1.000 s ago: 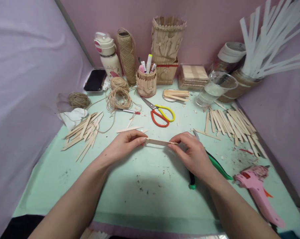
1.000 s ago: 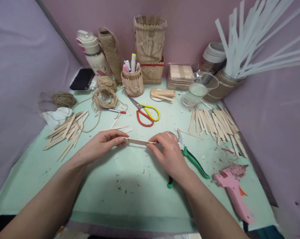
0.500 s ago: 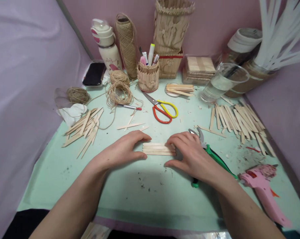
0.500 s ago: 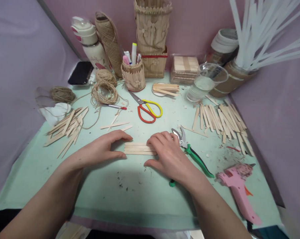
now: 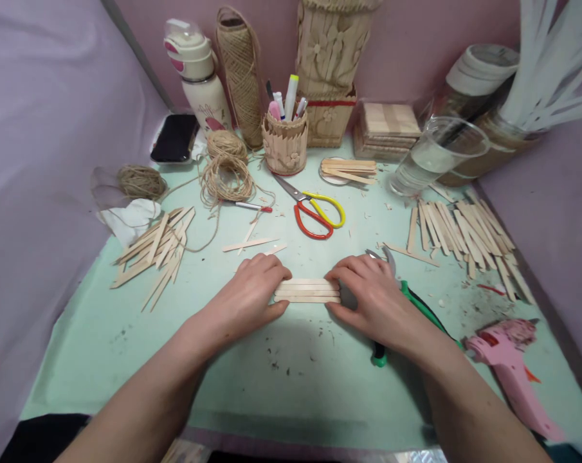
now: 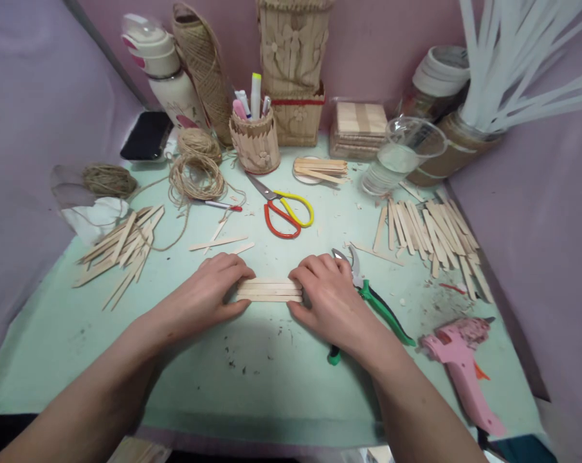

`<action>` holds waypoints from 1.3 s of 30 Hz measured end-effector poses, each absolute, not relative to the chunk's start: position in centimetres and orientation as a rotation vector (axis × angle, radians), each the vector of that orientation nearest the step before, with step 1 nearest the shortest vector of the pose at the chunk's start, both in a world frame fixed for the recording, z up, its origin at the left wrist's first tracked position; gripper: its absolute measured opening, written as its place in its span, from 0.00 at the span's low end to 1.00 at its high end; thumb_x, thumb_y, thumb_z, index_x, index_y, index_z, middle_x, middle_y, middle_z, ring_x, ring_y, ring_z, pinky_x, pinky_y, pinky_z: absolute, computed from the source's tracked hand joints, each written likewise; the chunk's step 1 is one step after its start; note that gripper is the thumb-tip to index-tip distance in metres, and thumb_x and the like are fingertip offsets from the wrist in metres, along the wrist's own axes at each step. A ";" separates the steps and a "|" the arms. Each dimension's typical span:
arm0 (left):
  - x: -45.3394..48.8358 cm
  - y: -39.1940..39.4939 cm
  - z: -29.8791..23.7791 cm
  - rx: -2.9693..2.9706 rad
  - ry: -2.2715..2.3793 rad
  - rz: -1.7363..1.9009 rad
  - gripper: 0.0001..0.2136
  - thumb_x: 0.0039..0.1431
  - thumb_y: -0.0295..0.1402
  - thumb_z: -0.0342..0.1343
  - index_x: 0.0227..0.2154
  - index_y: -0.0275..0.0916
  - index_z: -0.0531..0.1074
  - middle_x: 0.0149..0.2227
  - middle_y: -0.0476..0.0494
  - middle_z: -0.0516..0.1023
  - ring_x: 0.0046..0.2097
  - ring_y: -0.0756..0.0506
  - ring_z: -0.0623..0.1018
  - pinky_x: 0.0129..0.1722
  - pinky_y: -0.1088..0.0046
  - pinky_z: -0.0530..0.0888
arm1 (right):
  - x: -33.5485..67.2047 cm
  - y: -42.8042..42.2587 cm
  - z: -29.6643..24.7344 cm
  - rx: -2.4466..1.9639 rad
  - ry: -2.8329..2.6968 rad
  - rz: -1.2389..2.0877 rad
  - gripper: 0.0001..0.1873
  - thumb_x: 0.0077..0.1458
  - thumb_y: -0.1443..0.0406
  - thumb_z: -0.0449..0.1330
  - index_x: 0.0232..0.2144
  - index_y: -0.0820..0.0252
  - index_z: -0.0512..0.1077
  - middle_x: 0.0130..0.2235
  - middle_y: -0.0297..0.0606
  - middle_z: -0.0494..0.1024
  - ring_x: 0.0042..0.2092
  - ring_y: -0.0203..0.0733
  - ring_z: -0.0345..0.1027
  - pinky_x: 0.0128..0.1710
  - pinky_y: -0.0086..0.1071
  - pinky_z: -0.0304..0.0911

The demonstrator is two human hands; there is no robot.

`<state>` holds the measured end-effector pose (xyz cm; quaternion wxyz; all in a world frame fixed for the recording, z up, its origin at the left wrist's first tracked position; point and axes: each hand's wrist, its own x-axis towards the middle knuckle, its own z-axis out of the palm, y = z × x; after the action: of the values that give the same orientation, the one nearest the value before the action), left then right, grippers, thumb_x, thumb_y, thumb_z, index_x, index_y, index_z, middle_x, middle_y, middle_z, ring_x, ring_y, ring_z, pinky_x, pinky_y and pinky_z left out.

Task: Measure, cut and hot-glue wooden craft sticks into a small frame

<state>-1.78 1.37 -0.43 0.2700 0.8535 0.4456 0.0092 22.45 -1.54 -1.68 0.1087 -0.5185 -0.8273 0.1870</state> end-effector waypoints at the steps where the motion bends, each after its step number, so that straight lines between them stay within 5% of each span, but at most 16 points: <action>1: -1.8 1.4 -0.4 2.315 1.201 0.019 0.11 0.58 0.31 0.56 0.44 0.38 0.72 0.43 0.42 0.72 0.48 0.38 0.70 0.49 0.58 0.67 | 22.4 -1.5 -1.7 -1.521 -2.430 0.542 0.09 0.54 0.65 0.61 0.39 0.55 0.71 0.42 0.39 0.75 0.47 0.50 0.65 0.50 0.45 0.54; 27: -2.1 1.6 -0.1 2.308 1.197 0.081 0.10 0.57 0.33 0.56 0.42 0.39 0.73 0.42 0.42 0.74 0.46 0.39 0.72 0.47 0.61 0.69 | 22.5 -1.2 -1.7 -1.509 -2.412 0.531 0.08 0.53 0.65 0.61 0.38 0.56 0.72 0.41 0.38 0.76 0.47 0.49 0.65 0.50 0.45 0.54; 39: -2.5 2.6 0.1 2.239 1.178 0.178 0.15 0.70 0.39 0.44 0.39 0.39 0.74 0.38 0.43 0.77 0.42 0.42 0.75 0.43 0.65 0.69 | 23.0 -0.5 -2.2 -1.472 -2.332 0.556 0.16 0.68 0.58 0.48 0.38 0.55 0.75 0.39 0.40 0.79 0.43 0.46 0.68 0.45 0.43 0.53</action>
<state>-2.52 2.57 0.09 0.2982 0.8426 0.4434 0.0672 23.00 -0.47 -2.20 0.1635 -0.5161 -0.8179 0.1949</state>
